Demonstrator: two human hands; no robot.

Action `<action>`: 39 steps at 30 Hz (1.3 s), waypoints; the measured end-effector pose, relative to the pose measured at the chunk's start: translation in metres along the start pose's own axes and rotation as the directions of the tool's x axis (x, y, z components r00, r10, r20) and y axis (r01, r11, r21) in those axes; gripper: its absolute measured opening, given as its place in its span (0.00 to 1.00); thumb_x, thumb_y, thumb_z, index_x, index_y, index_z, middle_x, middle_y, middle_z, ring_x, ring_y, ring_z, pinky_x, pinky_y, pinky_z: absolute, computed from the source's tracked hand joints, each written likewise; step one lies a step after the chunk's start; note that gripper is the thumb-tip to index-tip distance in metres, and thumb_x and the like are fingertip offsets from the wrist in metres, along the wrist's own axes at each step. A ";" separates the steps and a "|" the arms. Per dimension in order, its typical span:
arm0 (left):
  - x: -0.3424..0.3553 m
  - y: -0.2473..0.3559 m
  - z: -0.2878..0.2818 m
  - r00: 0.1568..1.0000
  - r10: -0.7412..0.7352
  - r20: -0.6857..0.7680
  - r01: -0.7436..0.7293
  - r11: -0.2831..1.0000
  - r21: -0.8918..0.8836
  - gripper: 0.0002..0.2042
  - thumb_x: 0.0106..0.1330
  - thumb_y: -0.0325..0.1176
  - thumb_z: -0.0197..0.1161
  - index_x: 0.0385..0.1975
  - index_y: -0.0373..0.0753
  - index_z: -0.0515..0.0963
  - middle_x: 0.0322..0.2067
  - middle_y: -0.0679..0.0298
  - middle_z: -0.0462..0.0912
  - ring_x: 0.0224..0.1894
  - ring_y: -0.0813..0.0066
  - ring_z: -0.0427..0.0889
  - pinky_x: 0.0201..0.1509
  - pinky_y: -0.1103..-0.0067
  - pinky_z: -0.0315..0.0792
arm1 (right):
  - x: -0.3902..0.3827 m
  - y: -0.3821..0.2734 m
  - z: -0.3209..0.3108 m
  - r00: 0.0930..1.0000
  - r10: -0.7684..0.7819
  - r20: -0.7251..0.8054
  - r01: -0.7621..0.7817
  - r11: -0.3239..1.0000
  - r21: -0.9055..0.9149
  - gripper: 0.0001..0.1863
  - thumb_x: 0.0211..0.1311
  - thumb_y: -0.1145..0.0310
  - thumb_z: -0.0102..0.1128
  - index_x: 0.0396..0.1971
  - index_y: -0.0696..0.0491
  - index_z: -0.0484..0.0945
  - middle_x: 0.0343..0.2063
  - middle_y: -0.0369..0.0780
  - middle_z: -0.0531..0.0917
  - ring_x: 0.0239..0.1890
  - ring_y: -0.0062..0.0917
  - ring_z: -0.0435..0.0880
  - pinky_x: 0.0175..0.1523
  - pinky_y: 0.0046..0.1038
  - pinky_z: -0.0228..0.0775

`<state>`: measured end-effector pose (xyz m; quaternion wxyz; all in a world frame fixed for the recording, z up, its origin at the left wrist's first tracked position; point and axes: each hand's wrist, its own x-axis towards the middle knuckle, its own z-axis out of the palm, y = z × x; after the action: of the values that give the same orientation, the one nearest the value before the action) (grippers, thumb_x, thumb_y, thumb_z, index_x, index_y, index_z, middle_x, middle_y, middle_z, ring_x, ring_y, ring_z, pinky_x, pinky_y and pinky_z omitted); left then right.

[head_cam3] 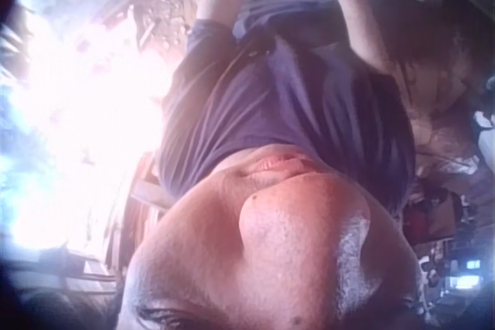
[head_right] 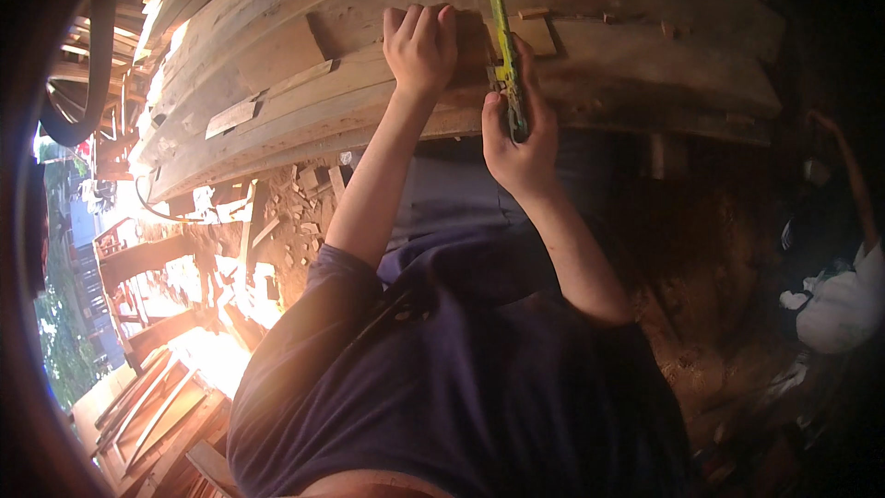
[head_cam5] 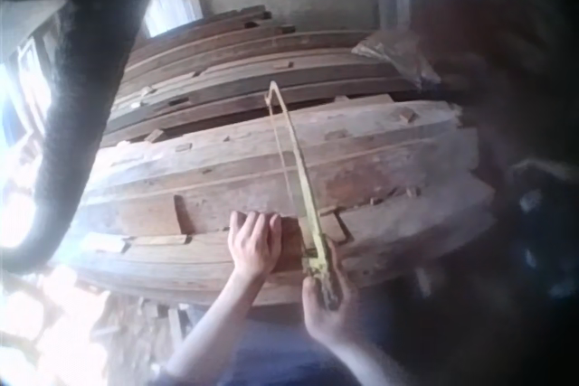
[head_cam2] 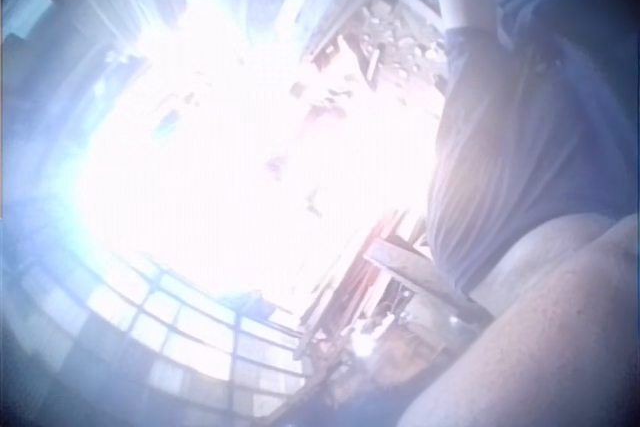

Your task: The person uses a hand saw to cut a small rectangular piece of wood on a wooden workbench. They hold the wood steady with their left hand and saw with their right hand, then remove the cut piece and continue sawing another section.

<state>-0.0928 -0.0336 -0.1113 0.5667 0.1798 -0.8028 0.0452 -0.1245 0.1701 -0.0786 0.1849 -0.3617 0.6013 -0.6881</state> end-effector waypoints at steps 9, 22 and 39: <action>0.001 0.000 -0.008 0.999 -0.048 -0.010 0.044 0.968 -0.249 0.13 0.60 0.33 0.76 0.41 0.39 0.81 0.35 0.59 0.83 0.36 0.52 0.80 0.41 0.63 0.76 | 0.000 -0.001 -0.001 1.000 -0.013 0.024 0.013 1.000 -0.011 0.34 0.77 0.77 0.53 0.80 0.60 0.59 0.48 0.37 0.81 0.44 0.15 0.79 0.54 0.20 0.73; 0.000 -0.006 -0.006 0.999 -0.053 0.009 0.053 0.955 -0.291 0.16 0.54 0.32 0.72 0.42 0.40 0.79 0.35 0.61 0.83 0.35 0.54 0.79 0.39 0.64 0.76 | 0.004 0.006 -0.004 0.993 -0.110 0.029 0.112 0.991 -0.078 0.37 0.80 0.72 0.55 0.83 0.60 0.52 0.31 0.30 0.77 0.26 0.10 0.72 0.33 0.18 0.68; 0.000 -0.005 -0.008 0.996 -0.063 0.060 0.075 0.974 -0.215 0.14 0.52 0.35 0.69 0.40 0.46 0.86 0.31 0.64 0.81 0.34 0.57 0.78 0.35 0.66 0.77 | 0.004 0.009 -0.004 0.997 -0.070 0.021 0.070 0.997 -0.042 0.37 0.80 0.73 0.54 0.82 0.59 0.52 0.34 0.31 0.78 0.30 0.11 0.74 0.37 0.18 0.70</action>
<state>-0.0835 -0.0363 -0.1089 0.5629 0.1458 -0.8108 -0.0669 -0.1319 0.1686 -0.0863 0.1586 -0.3930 0.6011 -0.6775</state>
